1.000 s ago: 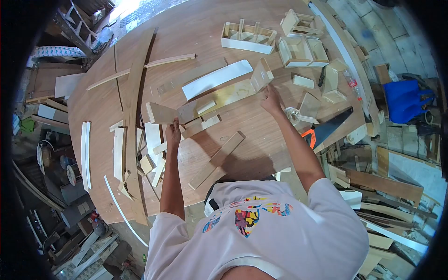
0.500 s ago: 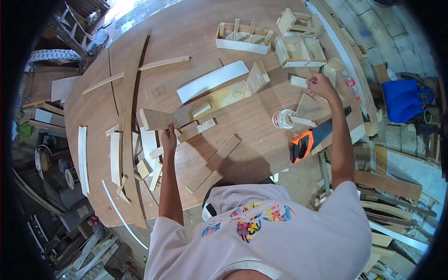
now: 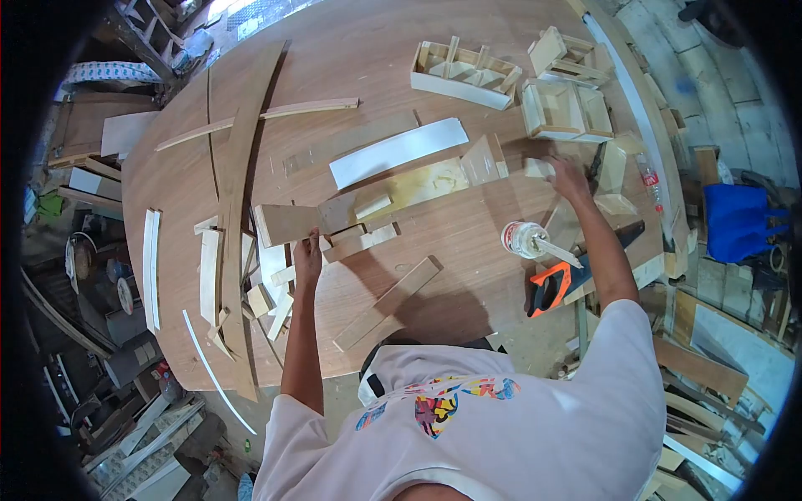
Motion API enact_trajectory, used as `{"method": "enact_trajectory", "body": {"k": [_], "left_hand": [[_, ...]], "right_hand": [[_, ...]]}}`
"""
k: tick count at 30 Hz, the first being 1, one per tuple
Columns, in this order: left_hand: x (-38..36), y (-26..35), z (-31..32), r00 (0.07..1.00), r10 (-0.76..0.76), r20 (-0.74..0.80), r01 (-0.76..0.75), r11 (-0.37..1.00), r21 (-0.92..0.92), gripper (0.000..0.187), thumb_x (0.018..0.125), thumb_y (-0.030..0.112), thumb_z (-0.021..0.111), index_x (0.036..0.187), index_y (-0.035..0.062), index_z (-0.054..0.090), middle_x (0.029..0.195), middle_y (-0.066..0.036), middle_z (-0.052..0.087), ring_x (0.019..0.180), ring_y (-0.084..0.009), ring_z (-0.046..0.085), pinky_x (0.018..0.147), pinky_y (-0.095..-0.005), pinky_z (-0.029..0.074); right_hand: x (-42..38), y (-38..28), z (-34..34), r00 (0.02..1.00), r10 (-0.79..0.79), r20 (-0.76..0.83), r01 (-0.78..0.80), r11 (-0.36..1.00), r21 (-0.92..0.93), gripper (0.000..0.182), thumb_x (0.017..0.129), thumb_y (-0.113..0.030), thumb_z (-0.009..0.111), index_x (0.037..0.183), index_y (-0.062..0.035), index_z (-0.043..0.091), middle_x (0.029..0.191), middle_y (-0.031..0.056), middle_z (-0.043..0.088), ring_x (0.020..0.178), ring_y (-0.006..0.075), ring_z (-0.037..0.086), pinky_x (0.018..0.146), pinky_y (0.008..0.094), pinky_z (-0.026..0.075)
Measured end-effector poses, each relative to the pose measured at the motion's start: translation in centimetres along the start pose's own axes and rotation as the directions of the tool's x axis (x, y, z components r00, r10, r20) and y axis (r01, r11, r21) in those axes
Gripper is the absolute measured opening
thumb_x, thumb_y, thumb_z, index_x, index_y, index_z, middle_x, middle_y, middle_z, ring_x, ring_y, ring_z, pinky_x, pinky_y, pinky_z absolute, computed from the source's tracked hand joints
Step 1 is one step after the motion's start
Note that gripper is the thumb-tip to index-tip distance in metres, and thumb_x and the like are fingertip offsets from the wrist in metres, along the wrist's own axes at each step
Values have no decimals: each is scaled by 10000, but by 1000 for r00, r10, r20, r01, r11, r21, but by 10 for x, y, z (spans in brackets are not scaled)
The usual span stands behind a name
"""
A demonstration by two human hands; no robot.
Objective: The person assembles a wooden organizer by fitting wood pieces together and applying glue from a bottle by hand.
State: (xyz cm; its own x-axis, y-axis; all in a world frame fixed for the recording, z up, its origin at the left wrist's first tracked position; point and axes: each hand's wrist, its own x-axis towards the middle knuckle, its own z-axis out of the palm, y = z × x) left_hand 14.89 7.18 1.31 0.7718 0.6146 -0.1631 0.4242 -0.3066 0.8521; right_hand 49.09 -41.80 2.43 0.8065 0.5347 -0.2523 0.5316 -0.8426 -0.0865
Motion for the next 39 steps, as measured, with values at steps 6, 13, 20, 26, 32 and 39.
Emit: {"method": "enact_trajectory", "body": {"k": [6, 13, 20, 26, 32, 39], "left_hand": [[0, 7, 1, 1000, -30, -5, 30, 1000, -4, 353, 946, 282, 464, 972, -55, 564, 829, -96, 627, 748, -114, 533, 704, -253, 427], [-1, 6, 1, 999, -43, 0, 43, 999, -23, 382, 941, 311, 470, 1007, -53, 562, 875, -105, 636, 797, -121, 550, 737, -261, 430], [4, -8, 0, 998, -31, 47, 31, 1000, -1, 375, 939, 312, 469, 1048, -36, 559, 941, -137, 636, 865, -170, 580, 791, -287, 438], [4, -14, 1, 1000, -15, 14, 14, 999, 40, 286, 940, 228, 480, 1039, -28, 562, 932, -135, 641, 848, -151, 590, 760, -271, 450], [4, -14, 2, 999, -27, 22, 27, 999, -23, 252, 935, 183, 490, 1036, -37, 560, 936, -124, 640, 850, -136, 589, 759, -250, 448], [2, -3, 1, 999, -39, -4, 39, 998, -53, 248, 921, 184, 520, 1032, -35, 559, 952, -118, 637, 872, -133, 584, 785, -256, 450]], "right_hand": [[23, -69, 3, 980, -199, -5, 199, 979, 41, 508, 713, -221, 696, 1192, -189, 530, 1143, 90, 546, 1119, 330, 467, 922, 399, 420], [25, -110, -16, 978, -154, 145, 159, 987, -29, 565, 722, -288, 688, 1247, -246, 484, 1193, 106, 501, 1201, 334, 419, 888, 437, 456], [38, -87, -4, 959, -223, 177, 230, 973, -21, 547, 740, -194, 660, 1252, -216, 469, 1224, 90, 484, 1195, 333, 423, 889, 442, 457], [38, -98, -27, 938, -236, 253, 250, 968, -23, 482, 729, -110, 635, 1190, -154, 501, 1219, 41, 495, 1114, 290, 485, 842, 413, 483], [46, -98, -13, 949, -285, 131, 290, 957, -20, 493, 704, -46, 618, 1176, -138, 513, 1212, 55, 500, 1125, 288, 472, 841, 409, 488], [28, -121, -45, 968, -135, 212, 127, 990, 53, 539, 678, 30, 585, 1187, -130, 505, 1267, 77, 460, 1166, 309, 437, 868, 417, 468]]}}
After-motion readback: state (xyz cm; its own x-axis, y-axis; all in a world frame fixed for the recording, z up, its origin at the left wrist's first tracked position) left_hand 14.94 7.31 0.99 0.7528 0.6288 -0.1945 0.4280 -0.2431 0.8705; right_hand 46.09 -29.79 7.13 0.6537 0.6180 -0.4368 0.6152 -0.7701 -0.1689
